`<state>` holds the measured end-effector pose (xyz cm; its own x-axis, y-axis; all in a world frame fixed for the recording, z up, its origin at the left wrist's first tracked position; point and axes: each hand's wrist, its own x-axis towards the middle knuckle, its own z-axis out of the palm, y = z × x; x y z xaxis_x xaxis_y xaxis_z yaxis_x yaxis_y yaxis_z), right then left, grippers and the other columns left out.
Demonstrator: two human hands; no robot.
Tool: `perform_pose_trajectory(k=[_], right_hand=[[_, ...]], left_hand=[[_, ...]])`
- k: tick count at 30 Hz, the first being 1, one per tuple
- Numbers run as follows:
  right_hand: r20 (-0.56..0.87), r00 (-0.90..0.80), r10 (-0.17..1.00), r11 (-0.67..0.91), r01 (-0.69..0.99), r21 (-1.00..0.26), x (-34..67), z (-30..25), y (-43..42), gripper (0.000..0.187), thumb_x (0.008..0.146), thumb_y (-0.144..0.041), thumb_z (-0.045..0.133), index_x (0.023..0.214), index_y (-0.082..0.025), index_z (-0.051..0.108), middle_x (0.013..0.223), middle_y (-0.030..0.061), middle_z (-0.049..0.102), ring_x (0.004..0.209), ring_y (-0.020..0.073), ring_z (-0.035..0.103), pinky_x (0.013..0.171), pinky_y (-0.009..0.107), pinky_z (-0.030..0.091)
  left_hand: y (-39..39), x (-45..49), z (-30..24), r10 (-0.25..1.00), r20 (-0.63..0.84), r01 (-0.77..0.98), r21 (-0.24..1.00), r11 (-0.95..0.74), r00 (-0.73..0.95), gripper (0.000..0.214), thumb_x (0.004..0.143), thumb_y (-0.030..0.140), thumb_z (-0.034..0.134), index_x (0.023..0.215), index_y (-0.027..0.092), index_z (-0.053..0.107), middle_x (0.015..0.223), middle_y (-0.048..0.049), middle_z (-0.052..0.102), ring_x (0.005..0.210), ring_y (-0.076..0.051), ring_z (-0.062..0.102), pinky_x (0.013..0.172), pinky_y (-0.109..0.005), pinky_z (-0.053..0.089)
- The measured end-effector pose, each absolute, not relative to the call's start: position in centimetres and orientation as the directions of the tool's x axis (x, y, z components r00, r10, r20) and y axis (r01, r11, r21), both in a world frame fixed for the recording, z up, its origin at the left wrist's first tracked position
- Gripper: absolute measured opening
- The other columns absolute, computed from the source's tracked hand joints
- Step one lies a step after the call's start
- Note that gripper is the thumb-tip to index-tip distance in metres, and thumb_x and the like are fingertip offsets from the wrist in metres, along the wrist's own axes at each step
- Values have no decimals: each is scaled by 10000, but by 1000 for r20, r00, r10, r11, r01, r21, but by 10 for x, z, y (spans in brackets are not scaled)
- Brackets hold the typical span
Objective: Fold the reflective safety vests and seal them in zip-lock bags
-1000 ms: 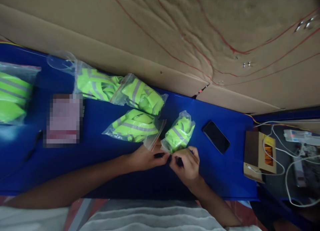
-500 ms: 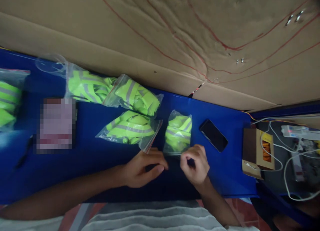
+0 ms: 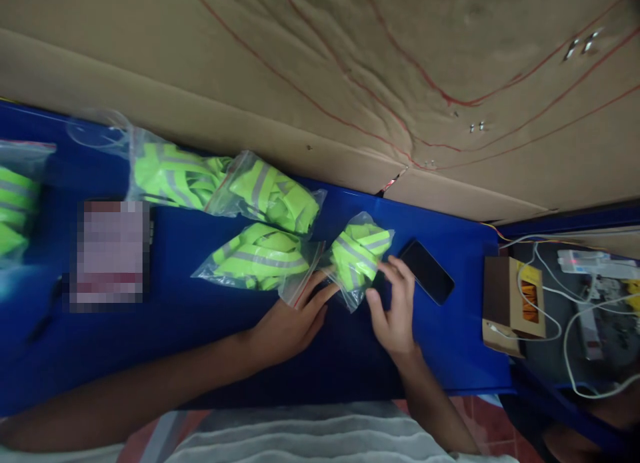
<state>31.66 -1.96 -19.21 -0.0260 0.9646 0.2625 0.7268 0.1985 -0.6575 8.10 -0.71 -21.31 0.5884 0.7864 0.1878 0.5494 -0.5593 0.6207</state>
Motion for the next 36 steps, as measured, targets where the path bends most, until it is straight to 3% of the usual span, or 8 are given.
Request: perform_pose_trajectory(k=[3,6,10,14,20,23,27,36], right_hand=[[84,99,992,16,550,-835,323,-196,-13,550,1044,-347,561,1572,-298,417,1636,170,369,1124,241,685,860,414,636],[-191,82,978,-205,230,-951,325,-196,-9,625,1033,-430,574,1605,-313,351,1594,181,457,735,128,691,543,284,589],[-453,25,891,-443,-170,-880,322,-192,-9,513,1023,-491,583,1462,-243,485,1189,114,736,476,69,538,421,230,446],[-502,-85,861,-498,-350,-794,313,-192,-11,323,1018,-510,588,1146,-213,587,783,23,730,482,125,571,485,265,488],[-344,-57,937,-348,-218,-912,307,-204,-18,393,999,-527,614,1245,-222,582,810,35,716,619,168,662,535,277,543],[-169,33,985,-168,-29,-985,312,-208,-18,431,995,-484,647,1348,-248,575,1190,123,728,957,220,744,741,335,638],[-6,48,999,-10,95,-995,321,-208,-13,785,959,-466,715,1610,-333,297,1561,146,528,1345,268,627,1023,438,606],[267,181,947,134,534,-835,324,-196,-21,319,835,-401,862,978,-233,633,910,25,663,836,199,669,735,306,572]], left_hand=[[-2,82,-209,787,196,546,623,-560,585,619,988,68,457,1583,160,313,1592,-199,433,1490,-349,432,1188,-537,456],[1,81,-209,797,204,532,648,-546,569,596,981,68,470,1553,181,345,1520,-185,504,1413,-333,516,1143,-502,496],[0,77,-217,856,178,475,768,-429,486,560,941,76,532,1471,201,401,1321,-147,606,1256,-290,616,1081,-461,534],[0,74,-223,903,150,390,865,-317,403,572,900,118,643,1420,228,433,1348,-131,599,1277,-295,606,1102,-470,518],[-1,68,-212,908,60,154,979,-135,415,379,926,297,716,1259,225,549,1243,-103,667,1037,-232,712,853,-311,605],[-2,66,-211,904,79,103,986,-134,419,347,935,314,708,1242,221,574,1265,-123,661,1074,-245,706,859,-311,604],[-3,66,-217,890,76,50,993,-110,450,327,948,326,709,1225,233,562,1258,-110,622,1051,-214,695,845,-291,599],[-3,65,-218,867,-1,220,967,-125,498,666,923,435,753,1489,269,444,1491,-143,559,1405,-329,540,1196,-516,436]])
